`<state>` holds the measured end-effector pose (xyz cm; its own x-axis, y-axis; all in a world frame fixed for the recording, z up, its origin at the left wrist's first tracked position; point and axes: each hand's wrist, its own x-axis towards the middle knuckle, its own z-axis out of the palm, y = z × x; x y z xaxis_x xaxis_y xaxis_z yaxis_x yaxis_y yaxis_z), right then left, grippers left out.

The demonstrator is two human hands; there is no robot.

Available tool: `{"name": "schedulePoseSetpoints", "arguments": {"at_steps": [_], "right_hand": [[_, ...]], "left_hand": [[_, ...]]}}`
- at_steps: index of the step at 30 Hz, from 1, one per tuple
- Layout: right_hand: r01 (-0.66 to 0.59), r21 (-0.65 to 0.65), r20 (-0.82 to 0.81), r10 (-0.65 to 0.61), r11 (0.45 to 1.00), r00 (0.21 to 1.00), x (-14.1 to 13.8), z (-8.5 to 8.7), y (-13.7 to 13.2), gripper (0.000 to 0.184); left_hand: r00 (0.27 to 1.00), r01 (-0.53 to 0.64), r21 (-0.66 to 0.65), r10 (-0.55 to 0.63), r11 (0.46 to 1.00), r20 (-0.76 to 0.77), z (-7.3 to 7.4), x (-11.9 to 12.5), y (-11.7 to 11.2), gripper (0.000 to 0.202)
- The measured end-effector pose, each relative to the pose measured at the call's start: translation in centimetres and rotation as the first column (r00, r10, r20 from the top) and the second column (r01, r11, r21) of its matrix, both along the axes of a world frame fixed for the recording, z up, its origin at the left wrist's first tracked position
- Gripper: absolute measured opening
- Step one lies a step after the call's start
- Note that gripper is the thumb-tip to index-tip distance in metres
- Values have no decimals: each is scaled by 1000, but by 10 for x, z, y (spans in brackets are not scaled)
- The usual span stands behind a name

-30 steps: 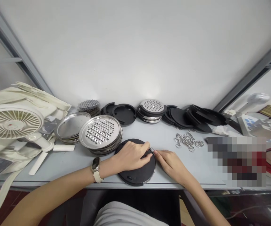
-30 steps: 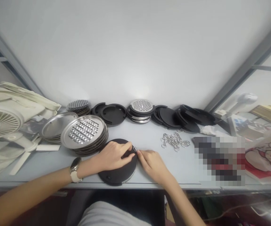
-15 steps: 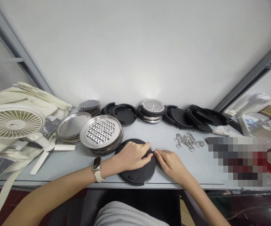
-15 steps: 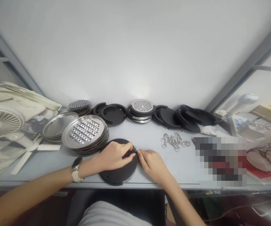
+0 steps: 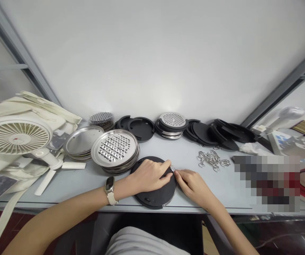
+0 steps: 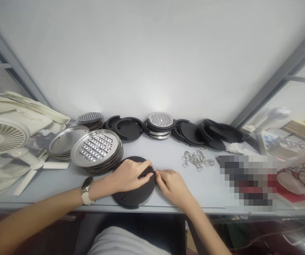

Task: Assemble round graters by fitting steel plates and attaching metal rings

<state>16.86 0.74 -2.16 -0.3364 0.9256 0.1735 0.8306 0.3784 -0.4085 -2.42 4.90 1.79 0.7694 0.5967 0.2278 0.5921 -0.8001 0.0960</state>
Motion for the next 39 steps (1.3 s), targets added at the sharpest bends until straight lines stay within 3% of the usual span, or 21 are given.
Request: {"name": "schedulePoseSetpoints", "arguments": {"at_steps": [6,20,29,39], "right_hand": [[-1,-21,-24,0,1000,1000,1,-1,0,40],[11,-14,-49,-12,1000,999,-1,2,-1,37],[9,-22,-65,-11,1000,998,0,3,-1,33],[-17,-33,-95,14,999,995,1,1,0,37]], "left_hand": [[997,66,-10,-66,998,28,-2,-1,1,22],[998,63,31,-63,998,10,0,-1,1,12],[1000,19,65,-19,998,9,-3,0,1,16],[999,49,42,-49,998,21,-3,-1,1,16]]}}
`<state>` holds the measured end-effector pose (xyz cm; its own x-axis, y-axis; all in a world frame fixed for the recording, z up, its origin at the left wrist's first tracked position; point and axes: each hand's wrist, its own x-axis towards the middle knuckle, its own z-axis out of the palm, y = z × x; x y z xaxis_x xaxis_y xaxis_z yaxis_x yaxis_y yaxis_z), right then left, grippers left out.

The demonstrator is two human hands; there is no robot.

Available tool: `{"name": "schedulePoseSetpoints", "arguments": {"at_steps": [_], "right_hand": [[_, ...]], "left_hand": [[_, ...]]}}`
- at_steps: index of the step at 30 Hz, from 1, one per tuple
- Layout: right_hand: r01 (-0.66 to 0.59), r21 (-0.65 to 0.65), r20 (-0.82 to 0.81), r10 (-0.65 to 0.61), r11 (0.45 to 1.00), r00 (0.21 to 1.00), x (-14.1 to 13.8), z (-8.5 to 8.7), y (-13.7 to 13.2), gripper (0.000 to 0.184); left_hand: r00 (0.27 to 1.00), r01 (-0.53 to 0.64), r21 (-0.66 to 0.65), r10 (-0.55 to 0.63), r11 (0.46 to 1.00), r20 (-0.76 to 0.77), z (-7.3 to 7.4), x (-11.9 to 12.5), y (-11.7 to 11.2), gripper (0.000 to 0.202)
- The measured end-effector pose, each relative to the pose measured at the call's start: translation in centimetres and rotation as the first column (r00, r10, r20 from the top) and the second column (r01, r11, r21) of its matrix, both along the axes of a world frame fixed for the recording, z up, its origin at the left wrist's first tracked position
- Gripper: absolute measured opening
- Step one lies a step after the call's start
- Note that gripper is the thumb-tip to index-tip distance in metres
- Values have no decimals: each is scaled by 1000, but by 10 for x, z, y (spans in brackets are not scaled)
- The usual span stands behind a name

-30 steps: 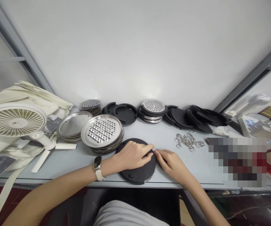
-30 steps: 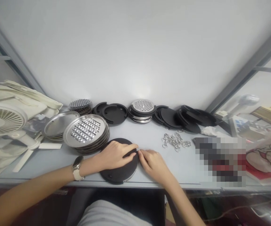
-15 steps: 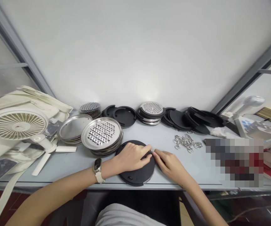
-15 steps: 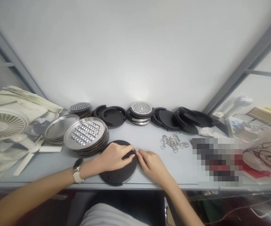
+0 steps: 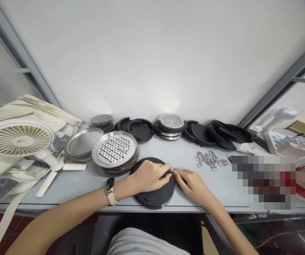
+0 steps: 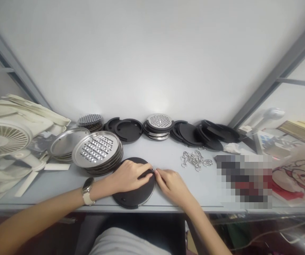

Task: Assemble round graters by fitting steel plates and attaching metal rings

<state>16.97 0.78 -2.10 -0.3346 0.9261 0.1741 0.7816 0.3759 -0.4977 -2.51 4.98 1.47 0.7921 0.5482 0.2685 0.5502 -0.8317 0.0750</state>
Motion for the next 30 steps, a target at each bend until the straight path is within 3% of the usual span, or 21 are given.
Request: {"name": "schedulePoseSetpoints", "arguments": {"at_steps": [30], "right_hand": [[7,13,7,-7,1000,1000,0,1,-2,39]], "left_hand": [[999,48,-28,-49,998,-7,6,-2,0,15]]}}
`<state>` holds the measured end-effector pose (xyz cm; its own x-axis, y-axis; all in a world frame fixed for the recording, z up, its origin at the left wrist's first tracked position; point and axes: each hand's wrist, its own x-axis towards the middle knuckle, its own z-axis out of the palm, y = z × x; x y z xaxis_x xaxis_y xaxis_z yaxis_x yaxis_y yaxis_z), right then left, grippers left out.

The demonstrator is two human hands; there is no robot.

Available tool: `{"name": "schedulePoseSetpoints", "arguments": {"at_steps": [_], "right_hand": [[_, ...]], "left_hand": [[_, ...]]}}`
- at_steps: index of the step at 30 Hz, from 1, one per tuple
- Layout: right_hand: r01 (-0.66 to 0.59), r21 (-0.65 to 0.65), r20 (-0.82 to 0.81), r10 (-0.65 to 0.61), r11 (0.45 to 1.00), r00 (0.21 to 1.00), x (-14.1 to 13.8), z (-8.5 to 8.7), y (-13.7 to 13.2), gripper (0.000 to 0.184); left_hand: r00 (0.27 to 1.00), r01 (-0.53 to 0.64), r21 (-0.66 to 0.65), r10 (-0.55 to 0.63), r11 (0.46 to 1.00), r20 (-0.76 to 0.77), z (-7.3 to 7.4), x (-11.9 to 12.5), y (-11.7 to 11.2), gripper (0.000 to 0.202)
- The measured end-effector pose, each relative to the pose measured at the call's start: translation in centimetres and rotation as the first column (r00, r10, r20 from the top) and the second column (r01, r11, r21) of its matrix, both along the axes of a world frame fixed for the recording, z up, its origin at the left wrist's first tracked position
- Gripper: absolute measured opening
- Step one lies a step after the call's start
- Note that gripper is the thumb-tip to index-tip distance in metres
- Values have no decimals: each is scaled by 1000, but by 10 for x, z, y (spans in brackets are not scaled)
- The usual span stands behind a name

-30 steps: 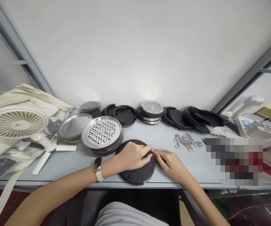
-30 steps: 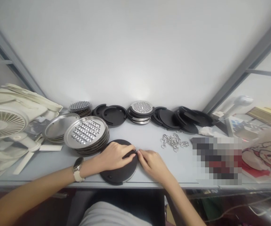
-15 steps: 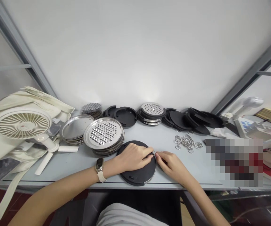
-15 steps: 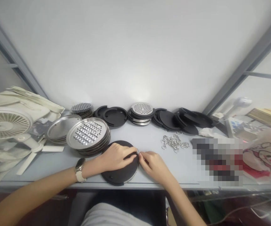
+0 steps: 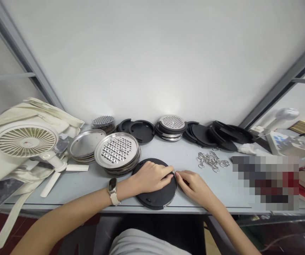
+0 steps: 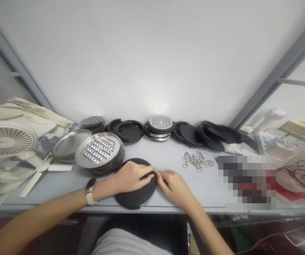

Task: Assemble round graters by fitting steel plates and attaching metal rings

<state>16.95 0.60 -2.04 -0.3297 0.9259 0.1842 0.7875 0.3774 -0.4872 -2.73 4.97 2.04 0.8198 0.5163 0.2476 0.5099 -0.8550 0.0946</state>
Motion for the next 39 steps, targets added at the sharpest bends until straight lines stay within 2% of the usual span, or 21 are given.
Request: {"name": "schedulePoseSetpoints", "arguments": {"at_steps": [11,20,39], "right_hand": [[37,-26,-10,-37,999,999,-3,5,-1,21],[-1,8,-8,1,1000,1000,0,1,0,30],[-4,5,-1,4,1000,1000,0,2,-1,31]], "left_hand": [[1000,-10,-9,10,1000,1,3,1,-1,17],[1000,-16,3,16,1000,-1,0,2,0,15],[1000,-14,-17,14,1000,-13,0,1,0,16]]}}
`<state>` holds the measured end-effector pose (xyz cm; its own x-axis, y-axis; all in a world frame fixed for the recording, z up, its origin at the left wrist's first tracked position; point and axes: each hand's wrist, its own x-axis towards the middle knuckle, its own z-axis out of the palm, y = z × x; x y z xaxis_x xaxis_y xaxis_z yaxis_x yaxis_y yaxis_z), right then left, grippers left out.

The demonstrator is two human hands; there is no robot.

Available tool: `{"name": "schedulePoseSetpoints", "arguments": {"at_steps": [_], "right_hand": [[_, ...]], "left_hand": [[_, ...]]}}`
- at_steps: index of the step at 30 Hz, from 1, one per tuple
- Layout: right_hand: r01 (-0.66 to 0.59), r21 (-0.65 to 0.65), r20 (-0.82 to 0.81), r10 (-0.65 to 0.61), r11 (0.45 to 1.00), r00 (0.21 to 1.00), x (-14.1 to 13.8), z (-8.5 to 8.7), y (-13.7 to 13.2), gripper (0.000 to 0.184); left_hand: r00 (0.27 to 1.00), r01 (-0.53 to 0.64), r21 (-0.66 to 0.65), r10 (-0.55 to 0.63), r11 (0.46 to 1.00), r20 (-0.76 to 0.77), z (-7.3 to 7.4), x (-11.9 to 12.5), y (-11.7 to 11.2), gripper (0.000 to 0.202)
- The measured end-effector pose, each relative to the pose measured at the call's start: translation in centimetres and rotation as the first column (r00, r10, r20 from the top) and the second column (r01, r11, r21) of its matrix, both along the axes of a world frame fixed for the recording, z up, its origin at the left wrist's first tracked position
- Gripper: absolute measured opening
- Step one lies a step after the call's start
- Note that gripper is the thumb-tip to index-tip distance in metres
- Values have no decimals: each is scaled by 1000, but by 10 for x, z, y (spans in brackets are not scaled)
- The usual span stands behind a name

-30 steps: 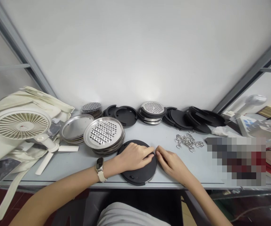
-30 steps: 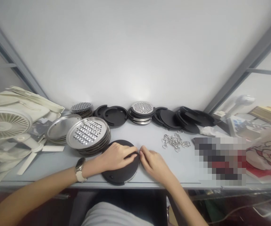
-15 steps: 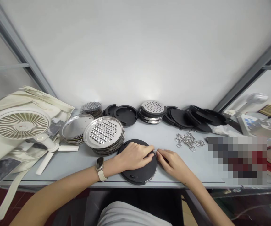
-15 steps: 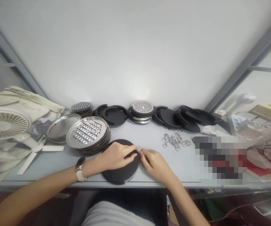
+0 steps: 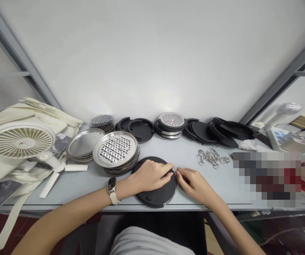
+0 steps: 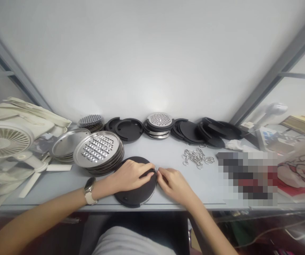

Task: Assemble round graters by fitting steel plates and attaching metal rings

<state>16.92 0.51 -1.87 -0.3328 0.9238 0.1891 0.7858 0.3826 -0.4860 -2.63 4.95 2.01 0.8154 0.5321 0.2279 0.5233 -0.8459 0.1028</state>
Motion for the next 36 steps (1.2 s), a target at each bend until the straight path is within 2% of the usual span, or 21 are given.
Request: {"name": "schedulePoseSetpoints", "arguments": {"at_steps": [9,16,23,30,36], "right_hand": [[-23,8,30,23,1000,999,1,-1,1,31],[-36,-2,52,36,999,998,1,-1,2,32],[-30,-9,22,31,1000,999,1,0,2,31],[-14,-7,-23,14,1000,1000,0,0,1,31],[-1,-23,-37,0,1000,999,-1,1,1,29]], "left_hand": [[1000,-12,3,12,1000,-16,0,1,-1,18],[999,-37,3,37,999,-3,-2,1,1,31],[999,-31,-47,32,998,11,0,1,1,25],[1000,-11,-40,11,999,5,-1,1,2,24],[998,-58,-16,57,998,-33,-1,2,1,26]]}}
